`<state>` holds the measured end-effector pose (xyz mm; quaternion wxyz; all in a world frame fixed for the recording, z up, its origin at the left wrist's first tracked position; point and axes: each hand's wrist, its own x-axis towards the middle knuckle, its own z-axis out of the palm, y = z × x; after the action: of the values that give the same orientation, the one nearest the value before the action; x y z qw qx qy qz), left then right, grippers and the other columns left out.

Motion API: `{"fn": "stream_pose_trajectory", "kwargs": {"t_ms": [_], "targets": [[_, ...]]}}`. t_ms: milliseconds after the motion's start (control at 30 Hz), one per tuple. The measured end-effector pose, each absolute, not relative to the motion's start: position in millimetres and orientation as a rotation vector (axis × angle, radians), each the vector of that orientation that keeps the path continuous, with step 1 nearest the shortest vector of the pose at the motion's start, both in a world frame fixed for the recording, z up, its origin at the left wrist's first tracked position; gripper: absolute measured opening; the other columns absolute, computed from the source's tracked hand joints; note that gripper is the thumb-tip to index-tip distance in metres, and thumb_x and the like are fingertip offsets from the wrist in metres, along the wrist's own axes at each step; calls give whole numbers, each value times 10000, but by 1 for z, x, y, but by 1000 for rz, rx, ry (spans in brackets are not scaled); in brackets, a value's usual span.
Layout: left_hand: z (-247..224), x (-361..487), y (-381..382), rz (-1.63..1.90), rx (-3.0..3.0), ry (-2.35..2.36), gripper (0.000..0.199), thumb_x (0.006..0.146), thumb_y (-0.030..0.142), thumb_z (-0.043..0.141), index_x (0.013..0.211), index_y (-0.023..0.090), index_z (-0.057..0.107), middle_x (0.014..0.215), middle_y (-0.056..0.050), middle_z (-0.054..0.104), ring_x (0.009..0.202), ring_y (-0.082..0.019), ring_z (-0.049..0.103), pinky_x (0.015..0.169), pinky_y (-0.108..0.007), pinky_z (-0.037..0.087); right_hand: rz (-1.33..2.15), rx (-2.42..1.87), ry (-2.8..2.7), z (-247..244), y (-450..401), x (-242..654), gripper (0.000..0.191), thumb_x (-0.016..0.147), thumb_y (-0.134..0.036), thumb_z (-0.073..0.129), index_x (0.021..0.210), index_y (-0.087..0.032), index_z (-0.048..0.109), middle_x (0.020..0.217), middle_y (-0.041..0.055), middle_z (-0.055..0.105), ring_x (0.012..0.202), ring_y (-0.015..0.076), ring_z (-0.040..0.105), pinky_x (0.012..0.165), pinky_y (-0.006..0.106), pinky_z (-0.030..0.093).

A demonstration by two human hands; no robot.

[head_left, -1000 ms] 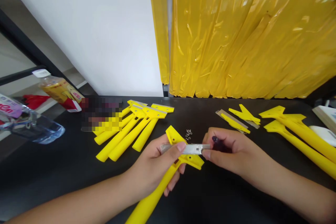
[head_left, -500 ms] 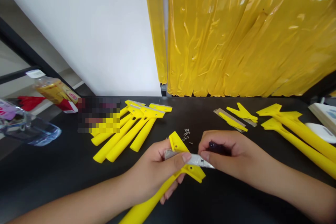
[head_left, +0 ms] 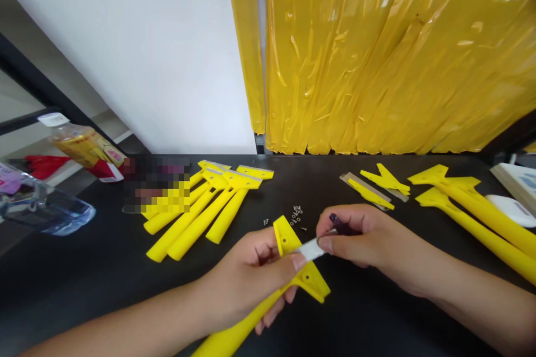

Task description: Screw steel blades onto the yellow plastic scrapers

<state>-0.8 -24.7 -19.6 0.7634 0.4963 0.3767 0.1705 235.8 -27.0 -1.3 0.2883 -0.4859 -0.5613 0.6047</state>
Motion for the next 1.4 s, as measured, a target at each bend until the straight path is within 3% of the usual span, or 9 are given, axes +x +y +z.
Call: {"fn": "stream_pose_trajectory", "kwargs": {"t_ms": [100,200,300,400,567,700,800,1000,1400], "targets": [[-18,0,-27,216,1120,806,318,958,507,673,930,206,575,684,29,637,417,-55,512,365,-120,442,1733,-1211,-1249,-3,-33,231,247,881,-385,795,800,-192,665,627,-83,426,531,76,239,474,263,161],[-18,1,-30,182,1142,756,295,959,475,687,920,198,594,708,18,644,433,-52,509,376,-118,437,1804,-1119,-1077,-3,-42,223,270,835,-407,851,853,-197,682,683,-72,492,539,72,226,470,254,157],[-20,2,-32,270,1123,738,258,943,413,728,1036,208,601,721,34,633,436,-47,514,389,-116,443,1765,-1093,-1110,-3,-46,215,284,792,-412,885,883,-207,710,745,-48,576,579,82,366,517,230,302],[-22,2,-32,288,1111,774,256,928,377,752,1024,205,589,714,40,622,434,-45,507,386,-117,436,1631,-1127,-1269,-3,-47,215,266,853,-428,829,827,-208,681,785,-15,634,711,138,523,665,264,438],[-23,3,-31,402,1104,807,329,972,511,665,984,198,564,783,18,614,484,-51,508,403,-132,419,1303,-1241,-1507,9,-43,235,217,998,-417,669,867,-244,675,802,-16,625,749,157,530,672,271,437],[-22,3,-31,445,1117,787,359,992,535,628,1022,178,601,858,-2,612,543,-49,524,453,-139,418,1324,-1250,-1655,13,-39,241,166,1026,-415,621,996,-273,701,869,-6,677,816,182,608,707,283,478],[-21,3,-32,415,1144,806,382,981,552,637,981,171,609,841,-5,614,536,-52,512,452,-148,424,1357,-1252,-1698,6,-38,235,164,1022,-418,620,1041,-273,693,880,-5,675,814,181,603,688,280,467],[-20,4,-31,333,1185,835,393,966,563,634,880,182,592,745,6,618,455,-52,479,392,-149,411,1193,-1337,-1792,-6,-42,226,211,1002,-402,638,867,-244,599,709,-40,548,640,138,469,559,255,378],[-25,8,-36,351,1134,874,365,956,528,656,889,172,610,723,-1,657,403,-41,479,347,-122,393,1025,-1344,-1955,-16,-53,216,113,1025,-283,567,918,-256,543,709,-44,579,603,132,493,555,260,372]]}}
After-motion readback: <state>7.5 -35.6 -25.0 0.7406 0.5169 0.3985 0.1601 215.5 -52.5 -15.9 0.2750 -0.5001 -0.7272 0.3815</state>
